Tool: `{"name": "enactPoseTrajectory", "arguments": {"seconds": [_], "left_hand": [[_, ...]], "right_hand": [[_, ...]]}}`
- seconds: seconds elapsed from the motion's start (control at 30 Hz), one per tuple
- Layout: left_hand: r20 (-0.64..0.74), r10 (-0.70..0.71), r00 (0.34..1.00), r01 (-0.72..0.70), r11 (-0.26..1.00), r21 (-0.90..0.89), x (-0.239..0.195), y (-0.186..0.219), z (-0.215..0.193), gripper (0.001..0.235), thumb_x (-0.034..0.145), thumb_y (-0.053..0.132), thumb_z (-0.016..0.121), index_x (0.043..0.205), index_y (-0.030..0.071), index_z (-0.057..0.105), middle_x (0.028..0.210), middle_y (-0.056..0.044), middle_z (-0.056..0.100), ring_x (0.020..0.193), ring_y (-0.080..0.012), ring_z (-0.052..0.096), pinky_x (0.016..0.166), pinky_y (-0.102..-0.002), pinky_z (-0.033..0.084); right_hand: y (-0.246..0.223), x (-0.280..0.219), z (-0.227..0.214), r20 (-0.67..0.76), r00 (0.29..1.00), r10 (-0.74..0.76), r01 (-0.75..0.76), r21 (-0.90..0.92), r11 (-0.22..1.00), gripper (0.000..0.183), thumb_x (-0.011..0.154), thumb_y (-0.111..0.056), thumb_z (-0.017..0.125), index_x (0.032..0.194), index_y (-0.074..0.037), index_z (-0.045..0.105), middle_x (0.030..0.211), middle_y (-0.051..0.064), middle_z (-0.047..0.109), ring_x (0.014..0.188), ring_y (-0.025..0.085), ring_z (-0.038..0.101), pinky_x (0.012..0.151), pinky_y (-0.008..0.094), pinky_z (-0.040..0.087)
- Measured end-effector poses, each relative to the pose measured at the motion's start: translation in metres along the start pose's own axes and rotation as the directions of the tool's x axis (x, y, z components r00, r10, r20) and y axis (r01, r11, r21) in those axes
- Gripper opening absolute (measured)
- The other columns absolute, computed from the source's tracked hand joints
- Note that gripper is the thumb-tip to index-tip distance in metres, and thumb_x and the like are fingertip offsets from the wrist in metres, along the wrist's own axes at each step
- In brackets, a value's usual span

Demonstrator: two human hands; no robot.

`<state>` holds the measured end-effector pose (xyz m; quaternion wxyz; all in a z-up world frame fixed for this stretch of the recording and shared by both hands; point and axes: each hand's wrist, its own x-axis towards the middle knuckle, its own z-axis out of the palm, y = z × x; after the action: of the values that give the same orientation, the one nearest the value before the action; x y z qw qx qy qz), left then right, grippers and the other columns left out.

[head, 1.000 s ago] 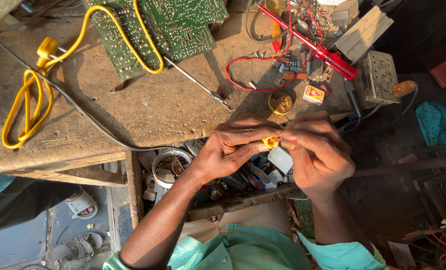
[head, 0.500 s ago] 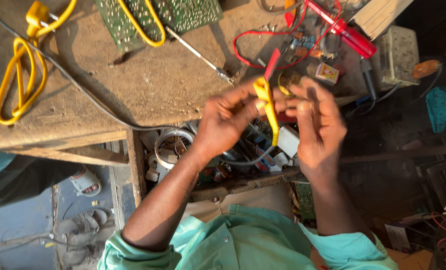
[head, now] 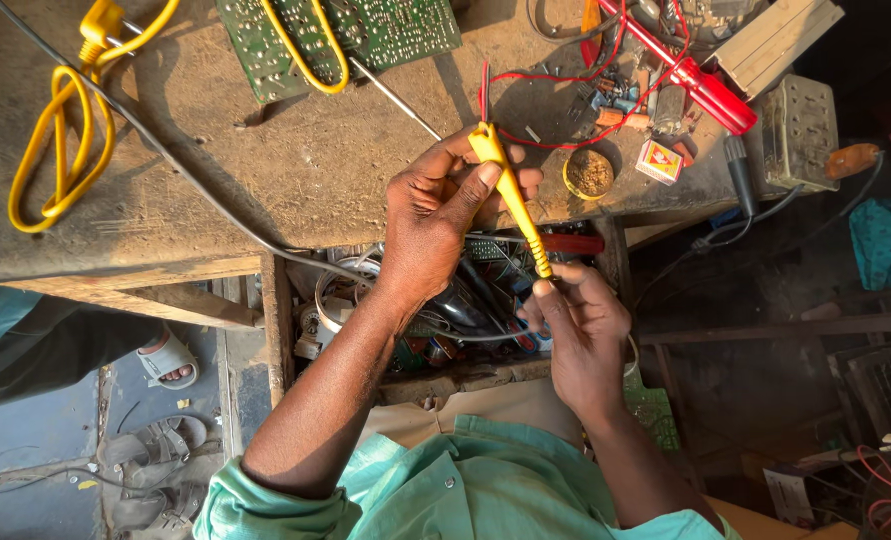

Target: The person strips the insulation from a yellow coiled cable, twists the exposed wires, and uses a soldering iron to solder the wires to a connector. The person then uses pliers to trim excess wire and continues to adjust the connection.

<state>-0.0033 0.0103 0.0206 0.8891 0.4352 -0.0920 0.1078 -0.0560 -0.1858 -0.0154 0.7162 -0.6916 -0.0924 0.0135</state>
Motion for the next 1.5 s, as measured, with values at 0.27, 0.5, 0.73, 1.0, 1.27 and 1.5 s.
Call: {"name": "enactPoseTrajectory", "arguments": {"seconds": [0.27, 0.5, 0.73, 1.0, 1.27, 1.5], "left_hand": [[-0.047, -0.011, 0.999, 0.009, 0.999, -0.033, -0.001, 0.001, -0.006, 0.026, 0.107, 0.003, 0.056, 0.132, -0.005, 0.060, 0.120, -0.017, 0.072, 0.109, -0.0269, 0.074, 0.092, -0.037, 0.063], [-0.058, -0.002, 0.998, -0.004, 0.994, -0.105, 0.001, 0.010, -0.004, 0.028, 0.105, 0.003, 0.058, 0.131, -0.007, 0.060, 0.121, -0.016, 0.071, 0.110, -0.0266, 0.073, 0.098, -0.038, 0.062], [-0.020, 0.028, 0.999, -0.028, 0.999, -0.022, 0.000, 0.011, -0.005, 0.031, 0.105, 0.005, 0.058, 0.133, -0.006, 0.059, 0.120, -0.017, 0.072, 0.108, -0.0260, 0.074, 0.096, -0.035, 0.060], [0.019, 0.014, 1.000, -0.012, 0.997, -0.070, -0.001, 0.018, -0.002, 0.045, 0.103, 0.002, 0.057, 0.147, -0.001, 0.047, 0.124, -0.017, 0.067, 0.112, -0.0276, 0.072, 0.099, -0.038, 0.061], [0.026, -0.018, 0.999, 0.019, 0.998, -0.053, 0.000, 0.009, -0.008, 0.036, 0.107, 0.001, 0.056, 0.143, -0.004, 0.054, 0.129, -0.017, 0.068, 0.120, -0.0336, 0.071, 0.100, -0.040, 0.062], [-0.001, -0.027, 1.000, 0.028, 0.998, 0.061, 0.003, 0.010, -0.012, 0.036, 0.108, 0.004, 0.056, 0.144, 0.000, 0.054, 0.125, -0.015, 0.068, 0.116, -0.0307, 0.074, 0.090, -0.034, 0.066]], "right_hand": [[0.001, -0.009, -0.001, -0.047, 0.997, -0.060, 0.050, -0.186, 0.981, 0.012, 0.101, -0.003, 0.063, 0.110, 0.005, 0.064, 0.081, 0.006, 0.062, 0.068, 0.009, 0.055, 0.059, 0.027, 0.047], [0.002, -0.012, -0.004, -0.062, 0.998, -0.007, -0.006, -0.207, 0.978, 0.013, 0.099, -0.003, 0.063, 0.107, 0.007, 0.064, 0.073, 0.009, 0.064, 0.065, 0.009, 0.053, 0.059, 0.026, 0.045], [0.010, -0.014, -0.009, -0.062, 0.998, 0.027, -0.039, -0.199, 0.979, 0.017, 0.097, -0.004, 0.062, 0.109, 0.008, 0.064, 0.074, 0.012, 0.066, 0.064, 0.012, 0.054, 0.057, 0.029, 0.046], [0.008, -0.015, 0.000, -0.106, 0.994, 0.002, -0.025, -0.217, 0.976, 0.024, 0.099, -0.006, 0.061, 0.120, 0.005, 0.065, 0.076, 0.011, 0.066, 0.065, 0.011, 0.058, 0.058, 0.027, 0.050], [0.011, -0.010, -0.003, -0.052, 0.997, -0.062, 0.048, -0.238, 0.970, 0.020, 0.102, -0.005, 0.061, 0.119, 0.006, 0.063, 0.085, 0.011, 0.069, 0.070, 0.011, 0.060, 0.067, 0.027, 0.053], [0.007, -0.006, -0.001, -0.057, 0.993, -0.105, 0.095, -0.152, 0.984, 0.017, 0.103, -0.001, 0.062, 0.118, 0.005, 0.056, 0.094, 0.015, 0.073, 0.073, 0.013, 0.064, 0.069, 0.029, 0.056]]}}
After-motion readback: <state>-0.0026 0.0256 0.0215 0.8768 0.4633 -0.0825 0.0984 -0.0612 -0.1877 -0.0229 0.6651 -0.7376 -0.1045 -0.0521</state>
